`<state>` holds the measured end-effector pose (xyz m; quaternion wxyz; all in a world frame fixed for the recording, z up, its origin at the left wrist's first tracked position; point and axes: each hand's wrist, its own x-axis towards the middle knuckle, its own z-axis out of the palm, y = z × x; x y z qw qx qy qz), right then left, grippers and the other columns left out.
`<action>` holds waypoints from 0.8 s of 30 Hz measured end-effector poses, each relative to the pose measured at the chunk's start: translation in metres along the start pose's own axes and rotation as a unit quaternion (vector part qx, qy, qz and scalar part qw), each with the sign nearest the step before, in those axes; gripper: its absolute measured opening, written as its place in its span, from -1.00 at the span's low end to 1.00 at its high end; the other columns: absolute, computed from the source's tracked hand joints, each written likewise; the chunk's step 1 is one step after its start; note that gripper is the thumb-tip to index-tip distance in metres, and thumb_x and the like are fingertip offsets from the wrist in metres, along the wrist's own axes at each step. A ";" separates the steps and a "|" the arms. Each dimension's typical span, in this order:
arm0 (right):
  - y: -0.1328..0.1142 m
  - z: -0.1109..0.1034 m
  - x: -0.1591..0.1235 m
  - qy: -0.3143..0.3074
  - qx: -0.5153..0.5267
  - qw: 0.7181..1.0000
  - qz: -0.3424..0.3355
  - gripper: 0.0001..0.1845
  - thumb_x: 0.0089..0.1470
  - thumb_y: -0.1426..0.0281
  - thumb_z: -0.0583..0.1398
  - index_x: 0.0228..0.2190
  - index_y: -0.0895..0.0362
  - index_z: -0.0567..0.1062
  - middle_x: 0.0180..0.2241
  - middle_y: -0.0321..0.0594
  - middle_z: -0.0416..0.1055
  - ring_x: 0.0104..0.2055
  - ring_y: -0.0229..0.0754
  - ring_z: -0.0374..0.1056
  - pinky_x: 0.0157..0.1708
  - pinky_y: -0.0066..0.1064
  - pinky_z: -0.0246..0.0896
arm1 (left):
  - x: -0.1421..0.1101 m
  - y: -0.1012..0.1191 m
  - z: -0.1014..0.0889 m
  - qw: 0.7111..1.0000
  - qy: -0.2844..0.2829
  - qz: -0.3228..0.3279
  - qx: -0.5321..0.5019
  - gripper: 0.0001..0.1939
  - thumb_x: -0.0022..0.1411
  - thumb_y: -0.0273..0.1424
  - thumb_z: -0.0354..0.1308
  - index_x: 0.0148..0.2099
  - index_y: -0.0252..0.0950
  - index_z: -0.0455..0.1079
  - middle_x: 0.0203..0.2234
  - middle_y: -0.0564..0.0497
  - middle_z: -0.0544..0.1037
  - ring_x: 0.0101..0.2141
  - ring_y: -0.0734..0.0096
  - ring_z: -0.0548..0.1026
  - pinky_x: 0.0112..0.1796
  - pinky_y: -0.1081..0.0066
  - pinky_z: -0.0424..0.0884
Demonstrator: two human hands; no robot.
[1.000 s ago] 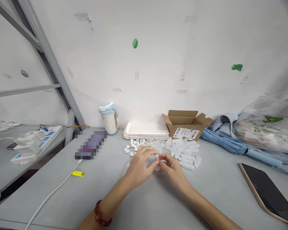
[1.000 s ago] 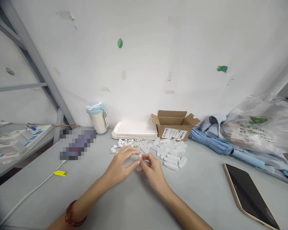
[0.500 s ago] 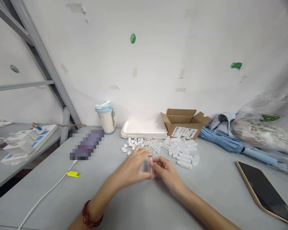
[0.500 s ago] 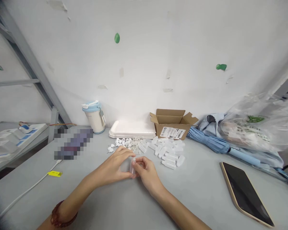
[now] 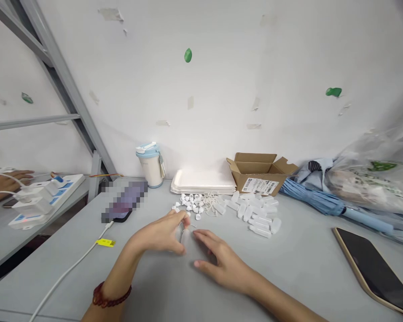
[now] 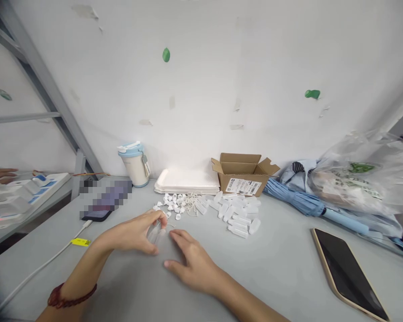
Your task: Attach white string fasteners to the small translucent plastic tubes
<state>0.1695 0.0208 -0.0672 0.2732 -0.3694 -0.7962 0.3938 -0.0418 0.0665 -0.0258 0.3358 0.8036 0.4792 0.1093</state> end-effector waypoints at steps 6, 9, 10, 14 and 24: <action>0.001 0.004 -0.004 -0.051 -0.038 0.998 -0.030 -0.27 0.03 0.23 0.18 0.18 0.13 0.10 0.20 -0.04 0.05 0.22 -0.01 -0.01 0.16 -0.15 -0.06 | 0.001 -0.002 0.006 0.999 0.038 0.001 -0.024 -0.56 -0.33 -0.49 0.26 -0.27 -0.23 0.34 -0.35 0.02 0.34 -0.36 0.30 0.35 -0.36 0.40 0.33; -0.001 0.004 -0.003 -0.057 -0.055 0.996 -0.034 -0.29 0.02 0.24 0.19 0.17 0.11 0.13 0.20 -0.04 0.05 0.22 0.00 -0.01 0.15 -0.13 -0.05 | 0.000 0.002 0.006 0.999 0.036 -0.014 -0.013 -0.56 -0.34 -0.51 0.25 -0.27 -0.22 0.35 -0.36 0.02 0.34 -0.35 0.29 0.35 -0.36 0.40 0.33; -0.002 0.004 -0.003 -0.059 -0.062 0.996 -0.031 -0.30 0.02 0.24 0.19 0.17 0.12 0.14 0.21 -0.03 0.05 0.22 0.01 -0.01 0.15 -0.13 -0.05 | 0.000 0.003 0.005 0.999 0.031 -0.019 -0.007 -0.56 -0.33 -0.51 0.23 -0.26 -0.22 0.34 -0.35 0.03 0.33 -0.35 0.29 0.34 -0.36 0.40 0.33; -0.003 0.003 -0.003 -0.075 -0.086 0.993 -0.019 -0.30 0.03 0.22 0.17 0.16 0.16 0.15 0.22 -0.01 0.01 0.23 0.00 -0.04 0.16 -0.14 -0.07 | -0.001 0.007 0.002 1.000 -0.012 -0.026 0.012 -0.55 -0.26 -0.50 0.17 -0.19 -0.24 0.30 -0.30 0.01 0.32 -0.29 0.28 0.32 -0.29 0.38 0.33; -0.005 0.002 -0.002 -0.093 -0.104 0.990 -0.019 -0.31 0.04 0.22 0.16 0.15 0.22 0.17 0.22 0.01 0.01 0.22 0.00 -0.03 0.16 -0.16 -0.07 | 0.000 0.005 0.002 0.998 -0.043 -0.036 0.008 -0.46 -0.24 -0.46 0.20 -0.09 -0.26 0.26 -0.21 -0.02 0.30 -0.21 0.23 0.31 -0.21 0.32 0.32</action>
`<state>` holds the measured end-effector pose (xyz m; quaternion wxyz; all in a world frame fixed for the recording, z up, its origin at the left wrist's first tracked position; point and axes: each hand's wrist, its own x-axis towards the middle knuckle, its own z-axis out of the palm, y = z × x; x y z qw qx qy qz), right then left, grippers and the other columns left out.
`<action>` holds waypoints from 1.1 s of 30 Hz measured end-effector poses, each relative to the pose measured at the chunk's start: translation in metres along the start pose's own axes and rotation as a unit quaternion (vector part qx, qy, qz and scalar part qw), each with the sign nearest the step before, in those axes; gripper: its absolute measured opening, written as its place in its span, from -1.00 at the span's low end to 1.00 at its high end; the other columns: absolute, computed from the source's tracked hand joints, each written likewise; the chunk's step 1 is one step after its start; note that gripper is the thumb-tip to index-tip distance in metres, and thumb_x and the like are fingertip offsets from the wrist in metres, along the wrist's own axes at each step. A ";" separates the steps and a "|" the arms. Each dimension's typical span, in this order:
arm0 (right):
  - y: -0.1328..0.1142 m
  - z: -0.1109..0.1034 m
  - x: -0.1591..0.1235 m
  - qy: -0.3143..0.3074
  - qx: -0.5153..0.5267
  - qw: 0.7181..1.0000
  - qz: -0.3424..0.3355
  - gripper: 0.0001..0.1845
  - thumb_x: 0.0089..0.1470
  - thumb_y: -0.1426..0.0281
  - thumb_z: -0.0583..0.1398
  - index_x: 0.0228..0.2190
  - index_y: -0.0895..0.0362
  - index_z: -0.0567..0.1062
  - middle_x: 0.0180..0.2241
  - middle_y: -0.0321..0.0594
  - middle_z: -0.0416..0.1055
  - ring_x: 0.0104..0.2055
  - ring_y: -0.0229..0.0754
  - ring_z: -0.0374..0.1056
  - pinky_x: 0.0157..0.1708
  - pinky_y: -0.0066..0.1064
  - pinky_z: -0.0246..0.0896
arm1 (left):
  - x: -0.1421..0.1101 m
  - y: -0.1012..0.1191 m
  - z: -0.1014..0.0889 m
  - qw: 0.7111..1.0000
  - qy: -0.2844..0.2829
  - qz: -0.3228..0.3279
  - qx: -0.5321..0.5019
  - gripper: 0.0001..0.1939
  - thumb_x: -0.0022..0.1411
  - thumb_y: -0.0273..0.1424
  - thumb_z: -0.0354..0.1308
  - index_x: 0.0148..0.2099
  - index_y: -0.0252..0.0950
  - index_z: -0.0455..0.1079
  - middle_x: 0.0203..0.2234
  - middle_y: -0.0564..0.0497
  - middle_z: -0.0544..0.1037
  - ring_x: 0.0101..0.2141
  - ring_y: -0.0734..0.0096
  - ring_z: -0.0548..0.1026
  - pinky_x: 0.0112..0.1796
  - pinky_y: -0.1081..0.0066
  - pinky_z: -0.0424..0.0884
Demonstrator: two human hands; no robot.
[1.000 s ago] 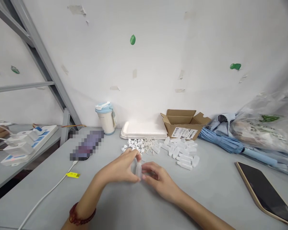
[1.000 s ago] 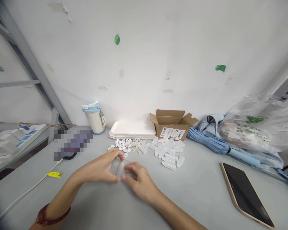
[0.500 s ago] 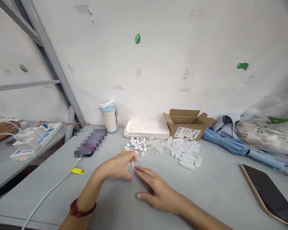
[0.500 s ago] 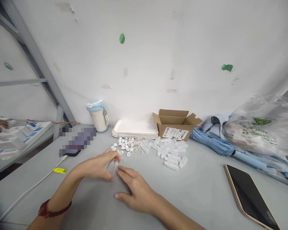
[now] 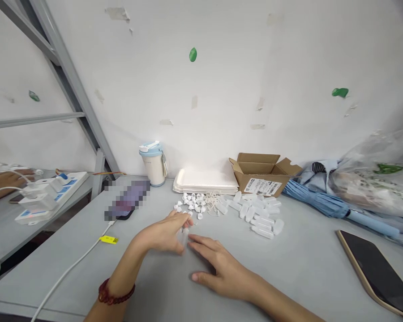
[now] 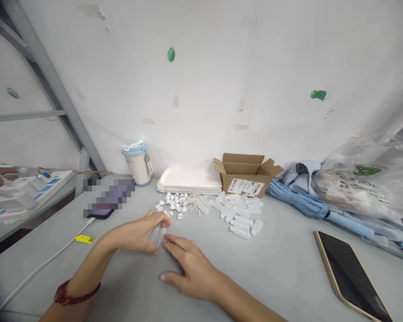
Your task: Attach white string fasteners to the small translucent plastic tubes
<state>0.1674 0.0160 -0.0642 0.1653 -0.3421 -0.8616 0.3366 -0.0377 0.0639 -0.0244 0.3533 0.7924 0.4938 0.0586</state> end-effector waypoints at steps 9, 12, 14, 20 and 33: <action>0.003 0.003 -0.002 0.025 0.025 0.999 -0.005 -0.34 0.01 0.25 0.19 0.13 0.16 0.20 0.20 0.01 0.05 0.21 0.01 0.00 0.14 -0.14 -0.03 | 0.008 0.005 0.005 0.992 0.115 0.054 -0.023 -0.56 -0.08 -0.32 0.22 -0.10 -0.23 0.28 -0.20 -0.03 0.36 -0.09 0.19 0.29 -0.11 0.26 0.29; 0.004 0.001 0.000 0.060 0.043 0.997 -0.022 -0.48 0.01 0.34 0.18 0.03 0.18 0.32 0.16 0.02 0.13 0.17 -0.02 0.09 0.11 -0.20 0.04 | 0.020 0.016 0.017 0.965 0.243 0.097 -0.015 -0.76 0.08 -0.31 0.12 -0.18 -0.26 0.28 -0.21 -0.04 0.37 -0.12 0.22 0.30 -0.10 0.25 0.28; 0.008 -0.004 0.001 0.110 0.048 0.992 -0.026 -0.63 0.00 0.51 0.11 -0.09 0.18 0.41 0.02 -0.04 0.32 0.04 -0.10 0.26 0.02 -0.27 0.16 | 0.028 0.026 0.029 0.951 0.286 0.120 0.008 -0.88 0.18 -0.38 0.00 -0.21 -0.27 0.28 -0.25 -0.05 0.38 -0.15 0.24 0.31 -0.12 0.24 0.30; 0.045 -0.033 0.003 0.335 -0.062 0.939 0.041 -0.72 -0.03 0.59 -0.02 -0.37 0.16 0.44 -0.38 -0.17 0.45 -0.31 -0.15 0.37 -0.27 -0.28 0.31 | 0.049 0.046 0.068 0.936 0.260 0.171 0.163 -0.69 0.20 -0.61 -0.17 -0.07 -0.34 0.28 -0.17 -0.13 0.37 -0.08 0.22 0.29 -0.09 0.24 0.30; 0.072 -0.023 0.011 0.276 -0.238 0.931 -0.022 -0.52 0.03 0.63 -0.05 -0.01 0.20 0.33 0.00 0.04 0.29 0.07 -0.03 0.20 0.02 -0.08 0.21 | 0.066 0.047 0.086 0.928 0.224 0.112 0.277 -0.65 0.22 -0.54 -0.12 0.03 -0.52 0.26 -0.07 -0.30 0.38 0.03 0.00 0.25 0.02 0.05 0.21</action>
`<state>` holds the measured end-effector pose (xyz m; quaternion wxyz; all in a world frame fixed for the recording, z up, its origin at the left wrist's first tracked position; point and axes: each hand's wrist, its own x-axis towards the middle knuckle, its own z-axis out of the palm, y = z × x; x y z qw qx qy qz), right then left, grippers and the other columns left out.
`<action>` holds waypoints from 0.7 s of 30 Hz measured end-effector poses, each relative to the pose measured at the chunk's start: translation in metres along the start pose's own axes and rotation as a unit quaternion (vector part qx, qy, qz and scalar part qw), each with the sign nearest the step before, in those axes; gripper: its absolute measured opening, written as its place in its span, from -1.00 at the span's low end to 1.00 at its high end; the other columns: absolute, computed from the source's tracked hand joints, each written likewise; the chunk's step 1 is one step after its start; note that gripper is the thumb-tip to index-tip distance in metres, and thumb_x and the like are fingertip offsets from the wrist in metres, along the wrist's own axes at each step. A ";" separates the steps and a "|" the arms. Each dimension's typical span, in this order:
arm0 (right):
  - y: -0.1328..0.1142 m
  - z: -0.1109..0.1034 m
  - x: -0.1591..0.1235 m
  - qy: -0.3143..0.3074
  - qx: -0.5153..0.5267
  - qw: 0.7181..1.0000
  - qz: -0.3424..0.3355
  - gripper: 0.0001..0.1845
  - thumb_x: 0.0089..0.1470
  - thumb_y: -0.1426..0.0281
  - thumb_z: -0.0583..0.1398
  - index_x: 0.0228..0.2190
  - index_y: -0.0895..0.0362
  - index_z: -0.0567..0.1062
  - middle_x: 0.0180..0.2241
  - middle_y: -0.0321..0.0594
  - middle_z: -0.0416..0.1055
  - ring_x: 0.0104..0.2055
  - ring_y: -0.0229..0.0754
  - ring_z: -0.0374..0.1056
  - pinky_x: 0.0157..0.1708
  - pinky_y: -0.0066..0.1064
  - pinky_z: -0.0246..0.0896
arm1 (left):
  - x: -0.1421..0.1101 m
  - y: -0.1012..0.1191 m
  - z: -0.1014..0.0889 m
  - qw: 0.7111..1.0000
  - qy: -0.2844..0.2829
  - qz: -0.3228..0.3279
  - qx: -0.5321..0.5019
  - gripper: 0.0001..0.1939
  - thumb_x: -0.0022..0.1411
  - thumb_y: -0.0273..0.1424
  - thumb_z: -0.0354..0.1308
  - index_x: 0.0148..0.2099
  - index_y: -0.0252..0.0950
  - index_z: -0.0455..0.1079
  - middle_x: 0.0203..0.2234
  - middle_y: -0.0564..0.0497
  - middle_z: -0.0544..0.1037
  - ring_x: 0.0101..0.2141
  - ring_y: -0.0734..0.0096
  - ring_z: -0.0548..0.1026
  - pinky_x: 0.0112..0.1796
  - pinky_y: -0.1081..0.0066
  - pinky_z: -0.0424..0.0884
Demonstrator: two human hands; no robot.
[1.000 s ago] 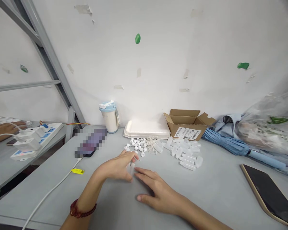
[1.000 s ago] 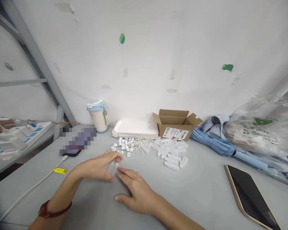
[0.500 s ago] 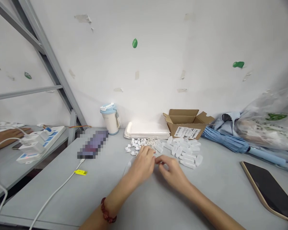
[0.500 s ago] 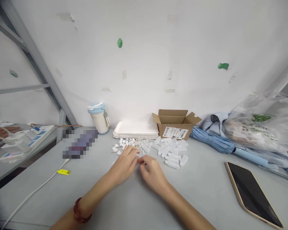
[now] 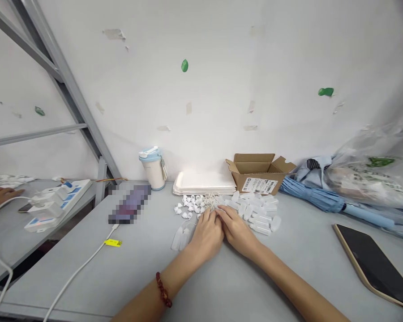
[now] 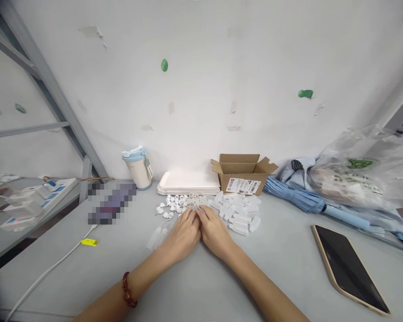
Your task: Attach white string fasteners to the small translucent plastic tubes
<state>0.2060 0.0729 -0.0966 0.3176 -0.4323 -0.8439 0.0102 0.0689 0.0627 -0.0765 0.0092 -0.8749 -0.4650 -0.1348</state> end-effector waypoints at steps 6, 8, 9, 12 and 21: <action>0.009 0.000 -0.003 -0.038 -0.003 0.999 0.027 -0.46 -0.01 0.66 -0.05 0.04 0.23 0.28 0.08 0.06 0.22 0.15 -0.03 0.10 0.09 -0.07 0.11 | -0.006 -0.001 -0.004 0.995 0.062 -0.009 -0.075 -0.67 0.22 -0.52 -0.11 0.02 -0.45 0.26 -0.09 -0.23 0.39 0.01 0.08 0.26 -0.02 0.08 0.27; 0.010 -0.001 -0.004 -0.050 0.005 0.998 0.035 -0.49 0.01 0.64 -0.05 0.03 0.24 0.28 0.10 0.06 0.19 0.16 -0.04 0.09 0.10 -0.09 0.09 | -0.010 -0.003 -0.009 0.986 0.097 -0.029 -0.129 -0.66 0.22 -0.52 -0.10 0.04 -0.41 0.25 -0.05 -0.20 0.38 0.01 0.12 0.26 -0.01 0.09 0.27; 0.011 -0.001 -0.005 -0.054 0.008 0.998 0.039 -0.50 0.03 0.63 -0.05 0.03 0.23 0.28 0.10 0.06 0.19 0.16 -0.05 0.09 0.10 -0.09 0.09 | -0.012 -0.006 -0.012 0.979 0.116 -0.041 -0.160 -0.64 0.21 -0.51 -0.09 0.05 -0.39 0.24 -0.03 -0.19 0.37 0.02 0.13 0.26 -0.01 0.09 0.27; 0.011 -0.002 -0.005 -0.059 0.012 0.997 0.047 -0.54 0.06 0.61 -0.04 0.01 0.21 0.29 0.11 0.05 0.17 0.17 -0.04 0.07 0.10 -0.09 0.09 | -0.017 -0.014 -0.023 0.949 0.158 -0.100 -0.254 -0.61 0.19 -0.48 -0.05 0.09 -0.33 0.23 0.02 -0.17 0.35 0.01 0.16 0.29 -0.06 0.13 0.33; 0.004 -0.014 0.002 -0.085 -0.022 0.994 0.070 -0.71 0.08 0.57 0.03 -0.16 0.21 0.41 -0.14 0.00 0.35 -0.07 -0.05 0.28 -0.09 -0.22 0.22 | -0.014 -0.030 -0.030 0.852 0.183 -0.209 -0.443 -0.69 0.18 -0.39 -0.01 -0.05 -0.32 0.39 -0.11 -0.10 0.47 -0.21 0.30 0.46 -0.25 0.33 0.42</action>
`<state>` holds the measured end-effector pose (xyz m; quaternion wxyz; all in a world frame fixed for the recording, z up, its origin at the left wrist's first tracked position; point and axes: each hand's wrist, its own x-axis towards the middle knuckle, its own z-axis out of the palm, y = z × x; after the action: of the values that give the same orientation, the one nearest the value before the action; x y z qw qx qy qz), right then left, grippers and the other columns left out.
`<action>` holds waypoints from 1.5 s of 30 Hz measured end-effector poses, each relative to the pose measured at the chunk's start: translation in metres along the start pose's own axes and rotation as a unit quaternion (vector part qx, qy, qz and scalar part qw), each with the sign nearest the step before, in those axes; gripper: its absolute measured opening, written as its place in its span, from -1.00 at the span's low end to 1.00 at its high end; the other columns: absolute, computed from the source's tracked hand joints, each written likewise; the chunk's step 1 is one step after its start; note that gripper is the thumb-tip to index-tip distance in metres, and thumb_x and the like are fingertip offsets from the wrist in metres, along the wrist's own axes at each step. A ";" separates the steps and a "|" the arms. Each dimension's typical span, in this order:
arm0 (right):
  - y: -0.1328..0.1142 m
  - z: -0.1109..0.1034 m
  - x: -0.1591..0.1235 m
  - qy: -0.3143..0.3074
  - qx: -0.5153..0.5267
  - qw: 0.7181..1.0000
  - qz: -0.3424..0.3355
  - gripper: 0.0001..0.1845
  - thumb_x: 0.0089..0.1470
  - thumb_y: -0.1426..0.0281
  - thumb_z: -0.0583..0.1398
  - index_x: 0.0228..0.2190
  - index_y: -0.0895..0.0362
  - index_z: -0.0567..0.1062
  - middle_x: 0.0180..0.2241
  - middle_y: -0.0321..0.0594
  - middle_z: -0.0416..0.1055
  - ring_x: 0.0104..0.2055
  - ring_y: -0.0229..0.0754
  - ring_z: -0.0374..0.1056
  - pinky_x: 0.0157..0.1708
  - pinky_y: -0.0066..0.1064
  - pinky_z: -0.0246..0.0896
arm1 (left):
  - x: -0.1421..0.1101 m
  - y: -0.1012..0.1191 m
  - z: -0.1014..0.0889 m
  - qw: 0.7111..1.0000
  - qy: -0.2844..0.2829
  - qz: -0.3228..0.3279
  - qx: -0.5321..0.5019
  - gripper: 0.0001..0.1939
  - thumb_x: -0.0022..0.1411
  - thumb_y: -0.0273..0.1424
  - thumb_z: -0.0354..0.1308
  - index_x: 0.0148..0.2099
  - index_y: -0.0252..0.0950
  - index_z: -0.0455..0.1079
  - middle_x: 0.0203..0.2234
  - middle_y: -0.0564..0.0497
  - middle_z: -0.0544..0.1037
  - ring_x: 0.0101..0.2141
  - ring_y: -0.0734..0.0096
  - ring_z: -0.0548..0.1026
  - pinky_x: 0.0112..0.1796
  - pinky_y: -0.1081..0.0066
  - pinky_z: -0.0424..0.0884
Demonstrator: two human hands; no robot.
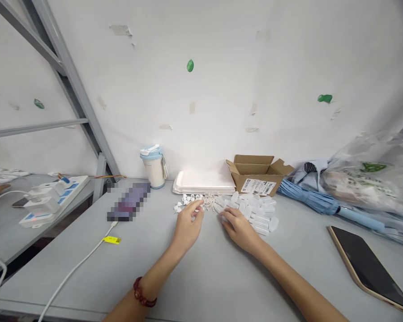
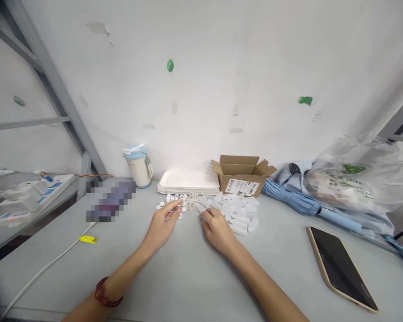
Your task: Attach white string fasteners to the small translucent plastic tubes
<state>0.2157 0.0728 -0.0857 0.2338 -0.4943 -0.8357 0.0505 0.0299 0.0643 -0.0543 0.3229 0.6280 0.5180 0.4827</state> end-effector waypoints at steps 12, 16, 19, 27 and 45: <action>-0.018 -0.014 -0.003 0.098 0.042 0.990 0.091 -0.90 0.03 0.43 0.10 -0.51 0.11 0.31 -0.49 -0.22 0.37 -0.43 -0.16 0.29 -0.43 -0.39 0.16 | -0.005 0.009 0.000 0.995 0.024 0.013 -0.095 -0.82 0.07 -0.41 0.16 -0.22 -0.32 0.42 -0.36 -0.02 0.53 -0.30 0.38 0.50 -0.22 0.38 0.45; -0.030 -0.023 -0.003 0.142 0.185 0.968 0.088 -0.84 0.06 0.30 0.10 -0.49 0.10 0.30 -0.51 -0.28 0.36 -0.43 -0.21 0.30 -0.40 -0.40 0.21 | -0.004 0.006 0.002 0.995 0.030 -0.008 -0.093 -0.79 0.04 -0.41 0.18 -0.22 -0.32 0.41 -0.36 -0.03 0.53 -0.29 0.35 0.50 -0.22 0.35 0.46; -0.036 -0.024 -0.004 0.141 0.223 0.962 0.072 -0.86 0.06 0.28 0.11 -0.42 0.11 0.32 -0.44 -0.25 0.40 -0.40 -0.21 0.32 -0.37 -0.38 0.23 | -0.004 0.005 0.002 0.995 0.020 -0.007 -0.093 -0.83 0.06 -0.40 0.16 -0.25 -0.31 0.43 -0.33 -0.03 0.54 -0.26 0.33 0.50 -0.20 0.33 0.45; -0.043 -0.020 -0.008 0.080 0.254 0.962 0.060 -0.78 0.08 0.32 0.10 -0.20 0.11 0.33 -0.46 -0.28 0.45 -0.41 -0.22 0.35 -0.39 -0.40 0.25 | -0.005 0.007 0.001 0.993 -0.016 0.033 -0.115 -0.86 0.09 -0.43 0.11 -0.27 -0.32 0.44 -0.28 -0.06 0.52 -0.20 0.33 0.47 -0.14 0.33 0.43; -0.043 -0.016 -0.012 0.060 0.257 0.964 0.022 -0.59 0.11 0.38 0.06 0.01 0.12 0.22 -0.50 -0.33 0.38 -0.46 -0.27 0.29 -0.45 -0.47 0.21 | -0.010 0.011 0.001 0.990 -0.079 0.074 -0.086 -0.80 0.11 -0.52 0.04 -0.22 -0.29 0.43 -0.23 -0.04 0.49 -0.17 0.36 0.44 -0.16 0.35 0.43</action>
<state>0.1929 0.0380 -0.0618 0.4016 -0.4381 -0.7680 0.2387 0.0350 0.0522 -0.0472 0.3791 0.6709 0.3993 0.4968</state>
